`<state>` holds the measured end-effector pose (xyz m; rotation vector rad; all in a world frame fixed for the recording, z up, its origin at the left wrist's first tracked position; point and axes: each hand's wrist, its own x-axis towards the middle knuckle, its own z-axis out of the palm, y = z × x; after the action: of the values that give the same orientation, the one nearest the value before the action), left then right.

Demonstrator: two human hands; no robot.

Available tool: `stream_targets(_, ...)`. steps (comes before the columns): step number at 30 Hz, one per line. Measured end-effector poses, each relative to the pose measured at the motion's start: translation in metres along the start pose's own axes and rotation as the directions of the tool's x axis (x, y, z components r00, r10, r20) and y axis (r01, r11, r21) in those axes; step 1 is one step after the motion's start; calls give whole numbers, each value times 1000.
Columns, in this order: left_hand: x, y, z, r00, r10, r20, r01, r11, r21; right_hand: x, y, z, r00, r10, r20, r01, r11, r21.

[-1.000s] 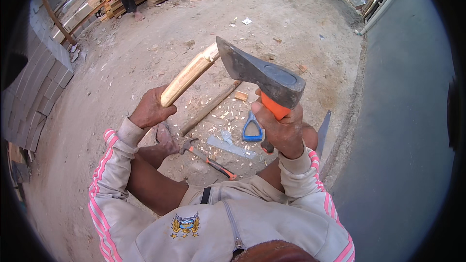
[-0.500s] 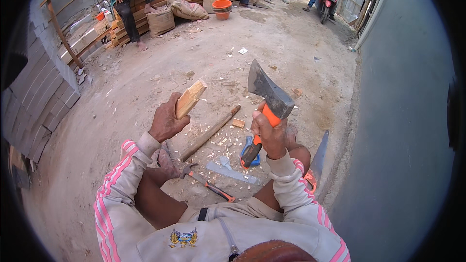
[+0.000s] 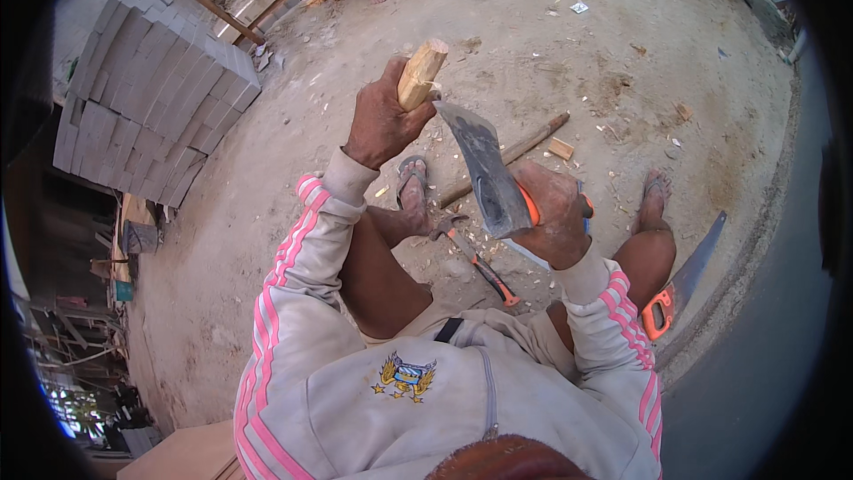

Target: The person sits on the ground and uses a small axe to shave and shape a piece of wood held in their left hand. They repeatedly strike the wood to remove shavings and refine its shape. Later, they insert the shaped wood into a blue plastic handle and tap it to secure the fit.

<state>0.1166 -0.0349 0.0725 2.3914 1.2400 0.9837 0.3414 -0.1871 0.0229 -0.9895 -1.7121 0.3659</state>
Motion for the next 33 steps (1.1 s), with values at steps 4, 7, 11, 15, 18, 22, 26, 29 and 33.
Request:
stream_targets(4,7,-3,-2,998,-23,66,28,997,-66,4,0,10,1000,7,29,-6,999,-35)
stream_targets(7,11,-2,-2,996,30,83,-28,999,-34,13,0,15,1000,-3,15,4,997,-71)
stream_targets(11,10,-3,-1,994,14,108,-7,998,-70,27,0,19,1000,-10,-1,10,996,-94)
stream_targets(15,4,-22,4,992,15,125,-6,997,-74,33,0,24,1000,1,11,0,995,-104)
stream_targets(18,2,-26,2,992,42,118,-42,999,-7,34,1,26,999,3,40,1,995,-101)
stream_targets(22,0,-24,0,994,58,95,-56,998,-20,38,-3,27,997,-39,73,48,990,-135)
stream_targets(26,1,-22,0,994,69,89,-65,997,-41,40,-4,26,995,-54,87,67,987,-146)
stream_targets(29,1,-24,0,992,96,81,-92,994,-51,41,-5,25,995,-48,90,62,986,-156)
stream_targets(33,0,-24,-1,991,76,110,-73,997,-26,43,-9,24,995,-40,90,52,989,-138)
